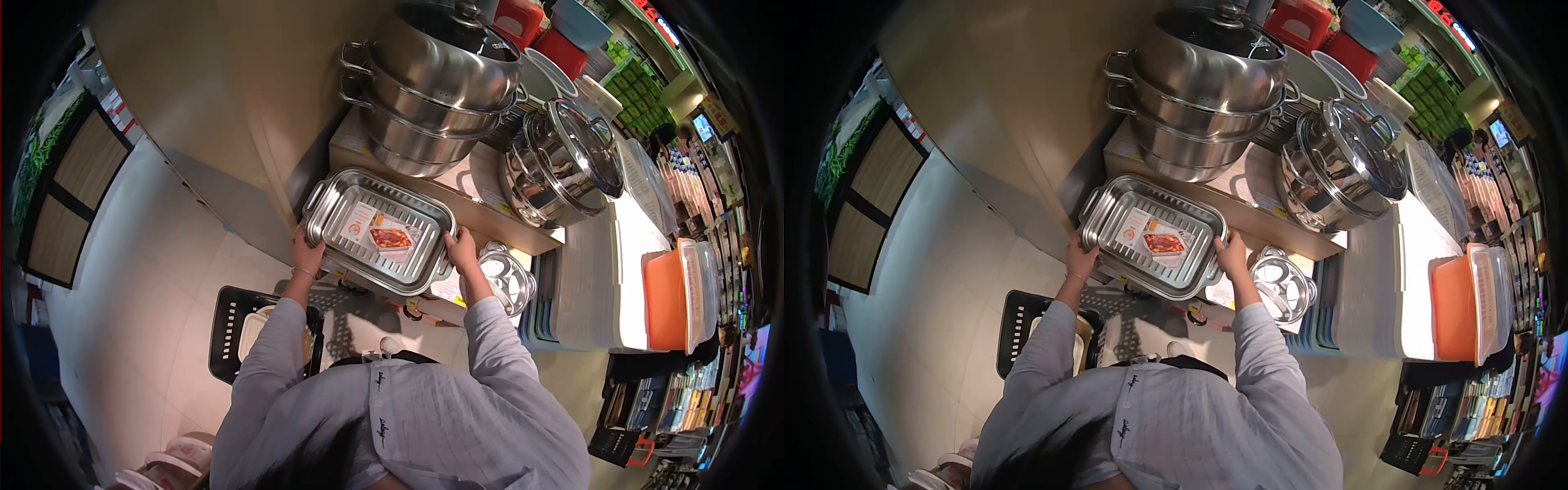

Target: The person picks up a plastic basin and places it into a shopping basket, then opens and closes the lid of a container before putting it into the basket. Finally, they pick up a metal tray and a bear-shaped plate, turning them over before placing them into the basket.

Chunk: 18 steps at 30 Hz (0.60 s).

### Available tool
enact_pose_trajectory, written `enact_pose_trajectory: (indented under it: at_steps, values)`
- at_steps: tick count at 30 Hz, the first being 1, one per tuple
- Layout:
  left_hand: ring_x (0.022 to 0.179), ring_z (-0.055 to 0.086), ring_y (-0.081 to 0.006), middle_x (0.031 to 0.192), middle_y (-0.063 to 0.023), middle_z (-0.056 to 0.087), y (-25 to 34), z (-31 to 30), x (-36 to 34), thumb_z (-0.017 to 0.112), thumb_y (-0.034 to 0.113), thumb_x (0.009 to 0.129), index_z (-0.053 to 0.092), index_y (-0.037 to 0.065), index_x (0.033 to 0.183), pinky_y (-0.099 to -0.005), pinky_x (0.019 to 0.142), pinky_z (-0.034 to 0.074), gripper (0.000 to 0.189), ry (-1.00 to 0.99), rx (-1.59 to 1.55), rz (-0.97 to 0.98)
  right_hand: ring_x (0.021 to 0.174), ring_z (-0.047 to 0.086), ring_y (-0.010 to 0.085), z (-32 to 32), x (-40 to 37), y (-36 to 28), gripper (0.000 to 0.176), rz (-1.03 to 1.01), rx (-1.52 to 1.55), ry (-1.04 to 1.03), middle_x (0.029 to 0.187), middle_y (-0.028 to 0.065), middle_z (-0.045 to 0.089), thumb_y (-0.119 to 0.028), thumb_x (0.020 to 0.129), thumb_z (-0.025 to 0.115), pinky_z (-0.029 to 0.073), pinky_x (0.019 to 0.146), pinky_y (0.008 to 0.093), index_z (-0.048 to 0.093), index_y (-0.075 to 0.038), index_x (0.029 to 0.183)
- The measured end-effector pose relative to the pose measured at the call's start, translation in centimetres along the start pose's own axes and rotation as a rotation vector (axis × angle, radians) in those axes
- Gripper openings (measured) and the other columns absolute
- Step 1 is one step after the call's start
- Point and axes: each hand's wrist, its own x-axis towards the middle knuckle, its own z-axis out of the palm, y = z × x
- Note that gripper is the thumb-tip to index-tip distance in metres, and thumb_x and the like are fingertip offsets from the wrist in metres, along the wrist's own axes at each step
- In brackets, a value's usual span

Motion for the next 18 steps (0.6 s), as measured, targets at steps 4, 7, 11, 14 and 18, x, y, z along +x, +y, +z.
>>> enact_pose_trajectory:
  at_steps: [4, 7, 11, 14, 18]
  values:
    - [0.097, 0.046, -0.0319, 0.106, -0.0189, 0.047, 0.3, -0.5, -0.3, 0.066, 0.013, 0.062, 0.044, 0.004, 0.117, -0.0378, 0.087, 0.037, 0.060, 0.053, 0.167, 0.080, 0.061, 0.048, 0.0195, -0.7, -0.4, -0.1, 0.026, -0.064, 0.076, 0.006, 0.067, 0.0135, 0.053, -0.020, 0.076, 0.061, 0.040, 0.058, 0.0319, 0.049, 0.003, 0.078]
    - [0.099, 0.044, -0.0321, 0.108, -0.0189, 0.045, 0.7, -1.5, -0.5, 0.065, 0.013, 0.061, 0.045, 0.005, 0.116, -0.0383, 0.090, 0.035, 0.059, 0.060, 0.294, 0.187, 0.062, 0.050, 0.0214, -1.8, -0.8, -0.3, 0.026, -0.016, 0.138, -0.039, 0.068, 0.0156, 0.054, -0.020, 0.074, 0.061, 0.041, 0.059, 0.0326, 0.049, 0.003, 0.077]
    - [0.094, 0.048, -0.0290, 0.099, -0.0171, 0.051, 1.9, -3.1, -1.4, 0.064, 0.010, 0.064, 0.047, 0.002, 0.110, -0.0350, 0.088, 0.037, 0.049, 0.090, 0.235, 0.287, 0.059, 0.045, 0.0099, -2.9, -1.5, 0.0, 0.019, 0.033, 0.250, -0.074, 0.066, 0.0047, 0.053, -0.016, 0.079, 0.059, 0.038, 0.054, 0.0250, 0.051, 0.001, 0.079]
    - [0.086, 0.052, -0.0200, 0.092, -0.0125, 0.054, 2.1, -4.1, -2.4, 0.059, 0.006, 0.072, 0.047, -0.003, 0.105, -0.0285, 0.082, 0.039, 0.037, 0.005, -0.288, 0.030, 0.057, 0.043, 0.0069, -3.9, -1.8, 0.8, 0.014, 0.088, 0.422, -0.177, 0.067, 0.0008, 0.051, -0.014, 0.081, 0.057, 0.035, 0.051, 0.0219, 0.049, -0.003, 0.079]
    - [0.083, 0.052, -0.0123, 0.090, -0.0080, 0.055, 9.1, -8.3, -7.4, 0.051, 0.001, 0.078, 0.046, -0.005, 0.105, -0.0237, 0.078, 0.040, 0.028, 0.003, -0.348, 0.092, 0.055, 0.041, 0.0043, -7.4, -3.4, -2.2, 0.014, 0.163, 0.603, -0.305, 0.065, -0.0021, 0.048, -0.015, 0.082, 0.058, 0.032, 0.048, 0.0192, 0.047, -0.006, 0.078]
